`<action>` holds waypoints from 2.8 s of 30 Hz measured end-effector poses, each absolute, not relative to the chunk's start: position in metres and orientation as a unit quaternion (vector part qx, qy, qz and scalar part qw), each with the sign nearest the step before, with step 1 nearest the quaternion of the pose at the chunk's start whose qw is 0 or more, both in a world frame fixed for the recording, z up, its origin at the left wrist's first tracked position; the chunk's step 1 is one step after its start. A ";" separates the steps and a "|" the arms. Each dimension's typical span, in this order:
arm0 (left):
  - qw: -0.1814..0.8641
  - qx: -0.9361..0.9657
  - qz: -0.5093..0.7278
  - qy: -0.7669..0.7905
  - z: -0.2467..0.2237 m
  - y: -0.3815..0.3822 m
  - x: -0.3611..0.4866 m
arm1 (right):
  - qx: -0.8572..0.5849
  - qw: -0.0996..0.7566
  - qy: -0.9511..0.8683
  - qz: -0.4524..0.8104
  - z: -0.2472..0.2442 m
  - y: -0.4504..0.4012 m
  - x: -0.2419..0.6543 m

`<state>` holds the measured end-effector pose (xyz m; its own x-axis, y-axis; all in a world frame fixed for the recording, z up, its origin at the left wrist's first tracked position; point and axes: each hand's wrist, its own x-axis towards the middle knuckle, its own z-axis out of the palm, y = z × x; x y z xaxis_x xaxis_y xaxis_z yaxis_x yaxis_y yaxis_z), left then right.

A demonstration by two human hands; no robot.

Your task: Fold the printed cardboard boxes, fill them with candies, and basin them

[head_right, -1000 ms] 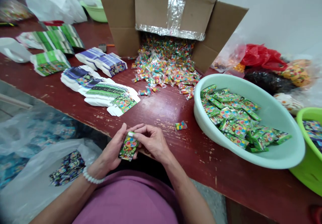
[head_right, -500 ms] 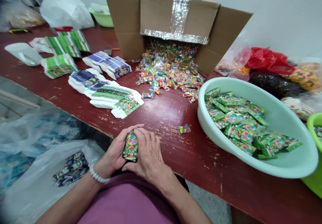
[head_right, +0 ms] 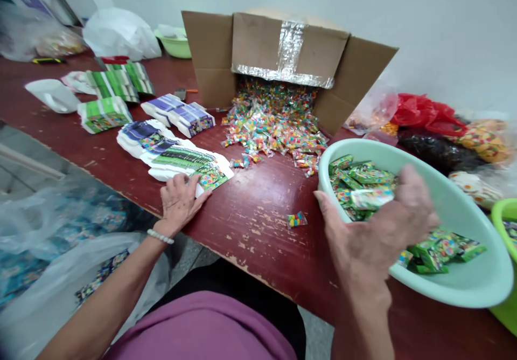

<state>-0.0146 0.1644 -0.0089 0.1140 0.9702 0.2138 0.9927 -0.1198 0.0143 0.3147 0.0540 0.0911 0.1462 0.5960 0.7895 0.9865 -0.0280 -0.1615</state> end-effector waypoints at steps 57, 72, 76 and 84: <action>-0.759 -0.537 -0.154 -0.335 0.038 0.087 0.017 | -0.504 0.385 -0.742 0.215 0.051 0.052 0.195; -0.782 -0.480 -0.142 -0.371 0.036 0.081 0.022 | -0.446 0.395 -0.590 0.545 0.040 0.057 0.214; -0.761 -0.446 -0.236 -0.409 0.031 0.078 0.027 | -0.562 0.480 -0.532 0.413 0.026 0.054 0.200; -0.628 -0.541 -0.326 -0.454 0.019 0.073 0.028 | -0.572 0.449 -0.529 0.438 0.019 0.055 0.201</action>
